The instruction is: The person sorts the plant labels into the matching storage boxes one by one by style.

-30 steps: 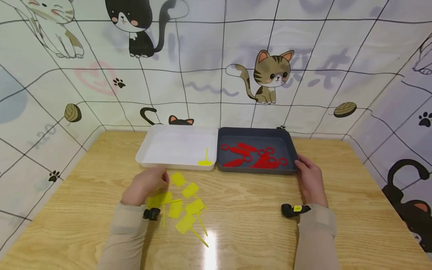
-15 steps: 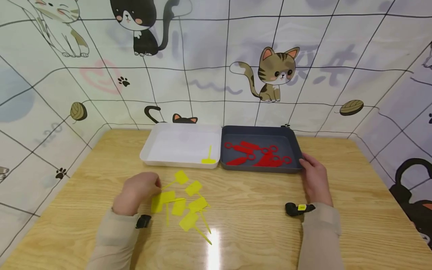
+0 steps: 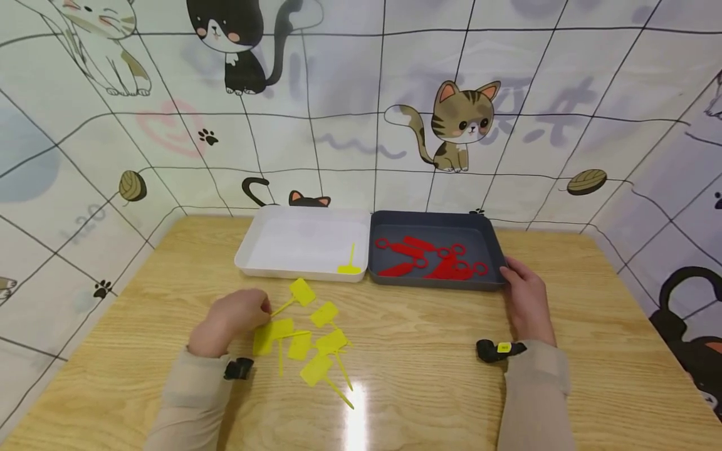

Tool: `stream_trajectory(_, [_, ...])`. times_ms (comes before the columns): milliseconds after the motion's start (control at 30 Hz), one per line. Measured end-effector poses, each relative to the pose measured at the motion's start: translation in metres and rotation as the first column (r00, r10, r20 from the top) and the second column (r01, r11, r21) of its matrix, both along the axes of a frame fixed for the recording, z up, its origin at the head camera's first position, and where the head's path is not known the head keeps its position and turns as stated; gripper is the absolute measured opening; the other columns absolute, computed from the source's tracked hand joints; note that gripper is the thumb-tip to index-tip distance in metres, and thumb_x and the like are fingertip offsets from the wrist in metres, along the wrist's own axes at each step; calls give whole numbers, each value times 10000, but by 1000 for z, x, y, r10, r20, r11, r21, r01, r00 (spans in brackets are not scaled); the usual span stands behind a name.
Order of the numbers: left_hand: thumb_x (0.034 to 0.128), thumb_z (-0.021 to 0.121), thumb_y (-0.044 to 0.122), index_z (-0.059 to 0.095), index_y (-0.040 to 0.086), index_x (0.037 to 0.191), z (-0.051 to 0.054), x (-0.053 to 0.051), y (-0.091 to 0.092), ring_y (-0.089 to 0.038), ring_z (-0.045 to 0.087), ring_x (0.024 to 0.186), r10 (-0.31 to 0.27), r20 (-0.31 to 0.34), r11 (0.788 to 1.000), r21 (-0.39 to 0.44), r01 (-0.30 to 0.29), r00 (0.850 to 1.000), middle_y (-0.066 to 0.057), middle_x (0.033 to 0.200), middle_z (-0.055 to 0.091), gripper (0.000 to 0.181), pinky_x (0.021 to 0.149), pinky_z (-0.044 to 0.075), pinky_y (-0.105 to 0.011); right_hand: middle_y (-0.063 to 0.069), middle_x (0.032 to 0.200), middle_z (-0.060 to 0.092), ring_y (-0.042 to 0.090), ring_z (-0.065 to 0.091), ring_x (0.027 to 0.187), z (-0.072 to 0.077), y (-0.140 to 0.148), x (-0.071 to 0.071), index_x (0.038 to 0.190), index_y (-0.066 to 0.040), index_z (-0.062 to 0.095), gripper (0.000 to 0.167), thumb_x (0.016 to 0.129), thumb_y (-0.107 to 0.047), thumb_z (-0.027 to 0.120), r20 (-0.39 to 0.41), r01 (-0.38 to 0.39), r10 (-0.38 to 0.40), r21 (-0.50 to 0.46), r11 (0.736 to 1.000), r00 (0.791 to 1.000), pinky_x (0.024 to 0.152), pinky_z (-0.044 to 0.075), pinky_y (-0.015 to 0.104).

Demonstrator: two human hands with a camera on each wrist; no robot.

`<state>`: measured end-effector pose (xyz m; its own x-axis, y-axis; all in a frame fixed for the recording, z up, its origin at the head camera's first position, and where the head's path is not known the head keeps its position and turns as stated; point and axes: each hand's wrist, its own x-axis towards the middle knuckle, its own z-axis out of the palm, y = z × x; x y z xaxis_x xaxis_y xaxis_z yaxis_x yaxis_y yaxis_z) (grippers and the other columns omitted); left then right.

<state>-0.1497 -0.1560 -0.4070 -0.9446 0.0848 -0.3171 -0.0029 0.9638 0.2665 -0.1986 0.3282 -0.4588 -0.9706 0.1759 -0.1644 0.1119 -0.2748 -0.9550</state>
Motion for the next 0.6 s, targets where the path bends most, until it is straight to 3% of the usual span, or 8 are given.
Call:
stream_trajectory(167, [801, 583, 120, 594, 116, 762, -1, -4, -9, -151, 458, 580, -21, 38, 992, 127, 16, 999, 11, 695, 520, 41, 505, 357, -267, 50, 1463, 137, 120, 217, 1298, -1, 0, 0, 1409, -54, 227, 613, 895, -197, 529, -9, -14, 14, 10, 1000, 1000, 957, 295, 144])
stream_trajectory(333, [812, 615, 136, 592, 109, 789, 1, -6, -17, -151, 456, 610, -51, 43, 953, 300, 35, 998, 3, 739, 527, 42, 529, 374, -267, 39, 1477, 107, 134, 164, 1321, 0, 0, 0, 1412, -54, 213, 623, 896, -206, 527, 2, -12, 12, 15, 1000, 1000, 1020, 209, 202])
stream_trajectory(467, [840, 609, 192, 597, 140, 822, 2, -11, -19, -146, 478, 680, -66, -26, 934, 351, 71, 997, 22, 792, 555, 56, 608, 404, -281, 26, 1476, 119, 123, 168, 1318, 1, -2, -3, 1411, -64, 221, 621, 893, -205, 533, 9, -11, 11, 9, 1000, 1000, 1031, 185, 219])
stream_trajectory(600, [851, 604, 216, 606, 146, 844, 2, -18, -9, -143, 493, 724, -42, -124, 918, 386, 87, 991, 29, 812, 572, 71, 663, 419, -285, 25, 1466, 143, 116, 180, 1313, -3, -1, -2, 1406, -75, 244, 605, 891, -199, 536, -17, -13, 13, -9, 1000, 1000, 1019, 210, 198])
